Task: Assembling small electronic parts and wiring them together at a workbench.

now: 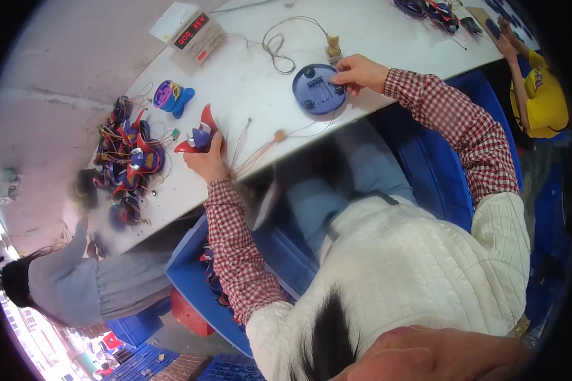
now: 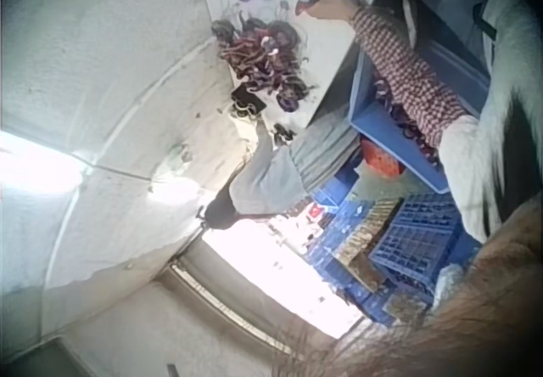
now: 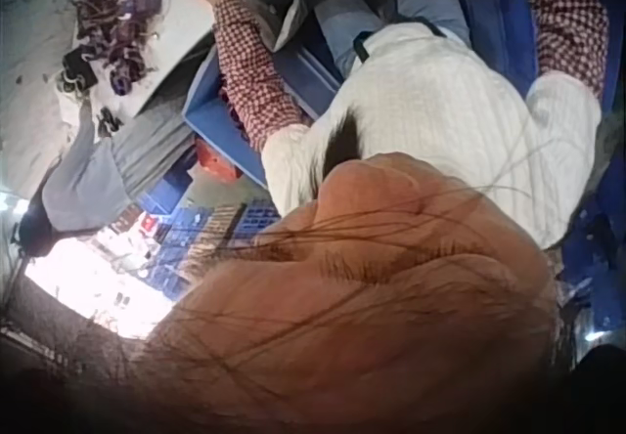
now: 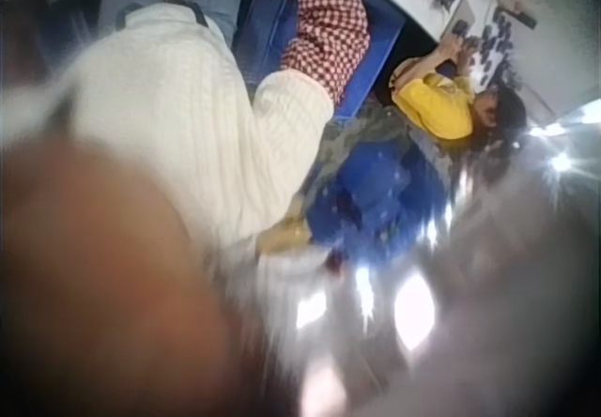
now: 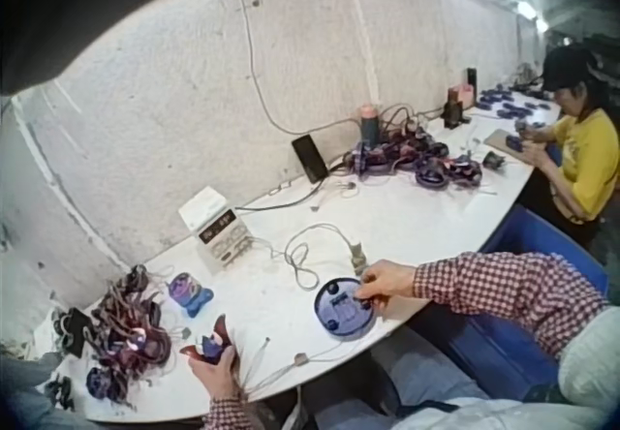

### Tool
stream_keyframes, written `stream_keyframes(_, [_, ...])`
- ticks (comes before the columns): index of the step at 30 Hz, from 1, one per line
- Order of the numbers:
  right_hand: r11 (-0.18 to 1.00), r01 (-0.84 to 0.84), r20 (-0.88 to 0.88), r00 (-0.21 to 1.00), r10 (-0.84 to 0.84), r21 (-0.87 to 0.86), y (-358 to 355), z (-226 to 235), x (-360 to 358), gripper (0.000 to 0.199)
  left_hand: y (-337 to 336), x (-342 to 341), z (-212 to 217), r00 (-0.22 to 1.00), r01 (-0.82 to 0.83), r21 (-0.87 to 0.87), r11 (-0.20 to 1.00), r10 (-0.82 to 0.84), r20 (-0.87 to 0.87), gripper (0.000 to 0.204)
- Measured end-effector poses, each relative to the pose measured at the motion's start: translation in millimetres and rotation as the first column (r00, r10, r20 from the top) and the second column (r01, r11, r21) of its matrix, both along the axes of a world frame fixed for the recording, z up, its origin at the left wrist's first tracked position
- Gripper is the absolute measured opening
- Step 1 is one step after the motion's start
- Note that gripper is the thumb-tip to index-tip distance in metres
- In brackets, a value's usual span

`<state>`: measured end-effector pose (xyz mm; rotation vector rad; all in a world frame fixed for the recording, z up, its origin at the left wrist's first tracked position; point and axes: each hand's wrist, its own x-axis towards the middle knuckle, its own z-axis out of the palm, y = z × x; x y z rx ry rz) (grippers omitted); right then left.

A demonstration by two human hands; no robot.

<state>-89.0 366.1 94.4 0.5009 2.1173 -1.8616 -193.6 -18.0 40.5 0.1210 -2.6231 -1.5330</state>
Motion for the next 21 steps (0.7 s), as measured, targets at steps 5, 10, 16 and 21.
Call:
stream_keyframes(5, [0.993,-0.009,-0.060,0.998,0.017,0.120,-5,-11,-6,0.020,-10,23,5,1.000,0.029,-0.059,0.998,-0.029,-0.007,0.062])
stream_keyframes(10, [0.882,0.087,-0.261,0.964,0.042,0.462,22,-17,6,0.038,12,90,24,0.963,-0.158,0.073,0.985,0.170,-0.210,0.042])
stream_keyframes(16, [0.662,0.366,-0.614,0.768,0.183,0.654,41,-14,-34,0.043,113,100,51,0.861,0.449,-0.089,0.889,-0.457,-0.224,0.034])
stream_keyframes(21, [0.906,0.177,-0.347,0.937,-0.036,0.385,26,13,-43,0.031,162,37,11,0.896,0.349,-0.395,0.850,-0.426,-0.125,0.039])
